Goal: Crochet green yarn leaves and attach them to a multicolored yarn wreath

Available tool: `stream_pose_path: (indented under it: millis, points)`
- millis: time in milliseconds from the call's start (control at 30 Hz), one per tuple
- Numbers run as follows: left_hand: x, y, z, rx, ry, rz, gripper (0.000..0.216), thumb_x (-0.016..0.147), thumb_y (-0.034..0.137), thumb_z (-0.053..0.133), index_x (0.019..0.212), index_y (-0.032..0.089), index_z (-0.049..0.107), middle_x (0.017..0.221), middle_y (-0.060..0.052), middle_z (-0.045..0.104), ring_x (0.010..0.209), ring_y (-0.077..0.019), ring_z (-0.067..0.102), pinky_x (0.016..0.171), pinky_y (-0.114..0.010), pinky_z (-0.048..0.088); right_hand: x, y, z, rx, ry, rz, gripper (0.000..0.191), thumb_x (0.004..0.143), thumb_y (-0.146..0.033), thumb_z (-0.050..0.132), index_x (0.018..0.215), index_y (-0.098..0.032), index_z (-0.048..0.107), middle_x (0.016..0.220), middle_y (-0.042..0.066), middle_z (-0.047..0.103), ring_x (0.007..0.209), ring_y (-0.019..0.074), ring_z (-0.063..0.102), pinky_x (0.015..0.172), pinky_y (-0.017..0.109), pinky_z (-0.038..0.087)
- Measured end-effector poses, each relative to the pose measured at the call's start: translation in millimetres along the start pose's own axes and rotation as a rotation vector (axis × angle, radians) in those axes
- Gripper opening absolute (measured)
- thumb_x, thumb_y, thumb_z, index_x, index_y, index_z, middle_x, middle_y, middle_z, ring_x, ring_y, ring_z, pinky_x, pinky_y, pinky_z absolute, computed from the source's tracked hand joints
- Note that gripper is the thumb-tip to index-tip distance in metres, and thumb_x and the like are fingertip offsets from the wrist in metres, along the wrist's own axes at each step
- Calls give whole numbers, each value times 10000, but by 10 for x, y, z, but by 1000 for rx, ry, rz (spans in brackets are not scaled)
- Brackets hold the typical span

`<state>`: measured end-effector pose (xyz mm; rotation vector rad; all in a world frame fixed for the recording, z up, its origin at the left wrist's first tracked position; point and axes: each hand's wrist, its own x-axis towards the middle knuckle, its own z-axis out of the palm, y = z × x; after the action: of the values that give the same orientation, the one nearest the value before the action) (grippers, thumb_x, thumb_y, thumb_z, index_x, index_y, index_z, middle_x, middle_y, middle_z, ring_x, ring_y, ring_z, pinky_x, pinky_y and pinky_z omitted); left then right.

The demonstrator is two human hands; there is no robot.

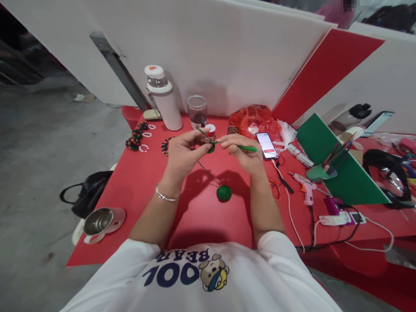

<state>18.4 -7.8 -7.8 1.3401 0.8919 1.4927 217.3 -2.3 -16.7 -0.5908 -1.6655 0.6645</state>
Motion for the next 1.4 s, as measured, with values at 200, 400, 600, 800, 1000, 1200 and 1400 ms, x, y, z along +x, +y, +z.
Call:
stream_pose_path:
  millis: [200,400,600,800,1000,1200,1400]
  points:
    - [-22,6,20,131,53,77,344,746,107,765,1068,207,834,803,-2,746,749,-141,680,796,-298,594,4,-50,17,-89,-4,-2,209,980,-461,725,956,-294,847,1019,50,843,916,228,781,710,370,648]
    - [-43,4,37,204,85,166,319,758,95,746,1038,220,832,811,-4,762,749,-155,678,837,-328,588,14,-118,75,-164,-25,-59,130,972,-410,742,1000,-338,846,1044,24,843,994,247,791,926,456,645]
    - [-35,14,25,204,94,131,345,754,125,760,1083,205,825,804,-9,763,753,-160,689,812,-320,592,-6,-113,118,-206,-18,-126,127,979,-372,737,1059,-368,836,1088,16,840,981,233,789,909,445,625]
    - [-6,-3,0,81,62,42,261,747,153,788,1003,190,823,829,-18,752,756,-136,682,755,-273,585,-13,-127,125,-221,-7,-110,130,978,-411,733,1035,-358,837,1075,28,840,976,241,788,907,459,626]
    - [2,-25,-6,10,55,7,355,729,164,815,1084,174,817,848,-14,756,762,-124,691,754,-261,602,0,-114,119,-190,-14,-154,135,987,-331,728,1073,-353,830,1079,22,842,984,230,790,901,441,628]
    - [16,-77,-3,-74,47,-7,397,713,174,834,1110,164,815,756,5,736,704,-119,690,730,-265,622,5,-94,113,-176,-11,-194,126,988,-334,732,1068,-323,828,1072,30,844,986,229,799,902,425,639]
    - [21,-90,-2,-76,59,4,373,708,161,824,1080,184,822,791,5,749,719,-120,699,730,-265,635,4,-101,114,-189,-7,-193,123,991,-336,728,1066,-325,825,1074,31,843,987,231,798,903,431,643]
